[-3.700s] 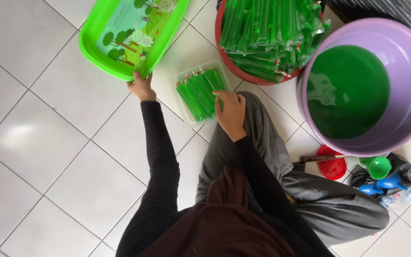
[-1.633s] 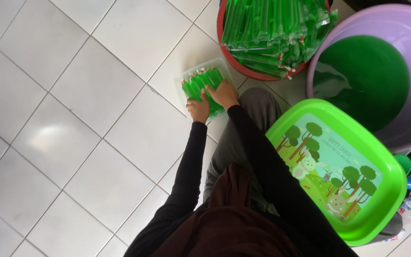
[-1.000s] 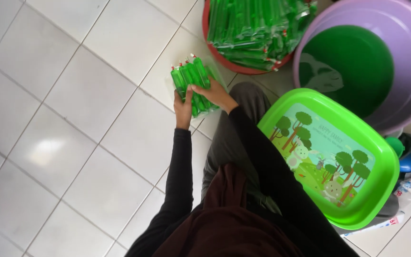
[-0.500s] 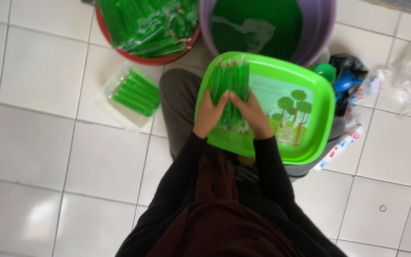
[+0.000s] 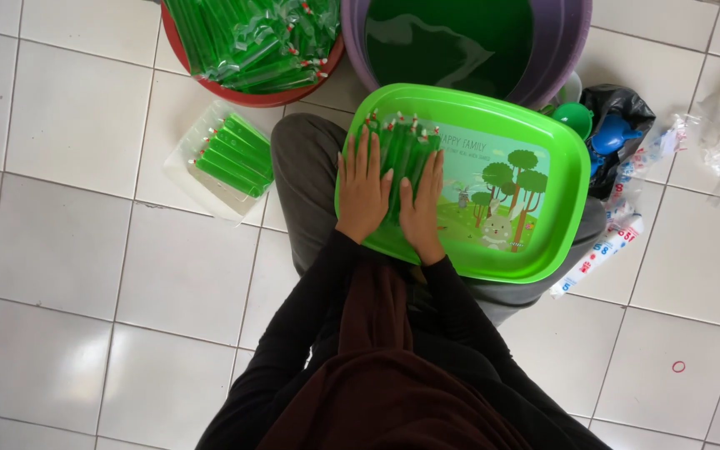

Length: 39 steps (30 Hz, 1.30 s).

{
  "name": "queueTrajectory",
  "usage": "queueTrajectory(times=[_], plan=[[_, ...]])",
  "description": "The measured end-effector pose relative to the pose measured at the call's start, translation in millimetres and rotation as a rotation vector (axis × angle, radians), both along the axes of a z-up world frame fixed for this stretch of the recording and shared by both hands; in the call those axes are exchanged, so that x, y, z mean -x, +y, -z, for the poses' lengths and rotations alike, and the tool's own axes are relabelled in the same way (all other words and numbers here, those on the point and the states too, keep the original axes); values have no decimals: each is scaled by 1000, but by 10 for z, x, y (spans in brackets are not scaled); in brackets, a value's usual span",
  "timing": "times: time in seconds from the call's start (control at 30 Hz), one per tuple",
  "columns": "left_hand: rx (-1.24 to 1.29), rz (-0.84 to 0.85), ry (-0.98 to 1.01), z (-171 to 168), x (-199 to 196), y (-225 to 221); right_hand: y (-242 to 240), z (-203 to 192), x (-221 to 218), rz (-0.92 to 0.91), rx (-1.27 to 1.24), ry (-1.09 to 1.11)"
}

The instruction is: Arranging green liquid-filled plastic tubes onto a green tray

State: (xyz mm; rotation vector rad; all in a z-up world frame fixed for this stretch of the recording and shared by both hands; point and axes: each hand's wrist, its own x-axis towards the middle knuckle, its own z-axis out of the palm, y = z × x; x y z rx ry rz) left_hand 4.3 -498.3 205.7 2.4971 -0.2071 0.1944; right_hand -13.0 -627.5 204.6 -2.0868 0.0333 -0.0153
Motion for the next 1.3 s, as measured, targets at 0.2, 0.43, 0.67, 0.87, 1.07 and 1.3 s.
queueTrajectory(times=[0.2, 0.43, 0.67, 0.87, 1.07, 1.3], plan=[[47, 28, 71, 56, -3, 165, -17, -13, 9, -72, 18, 21], [-1, -20, 30, 101, -63, 305, 78, 12, -49, -71, 93, -6], [461, -702, -310, 842, -54, 1512, 1296, -703, -360, -220, -159, -238], [679, -1188, 133, 2697, 71, 2681, 2720, 2052, -989, -557, -221, 262], [584, -1278, 348, 2825, -65, 2931, 3677, 1626, -1177, -694, 626, 105], [549, -1320, 224, 2696, -186, 2799, 3636, 2232, -1501, -627, 521, 262]])
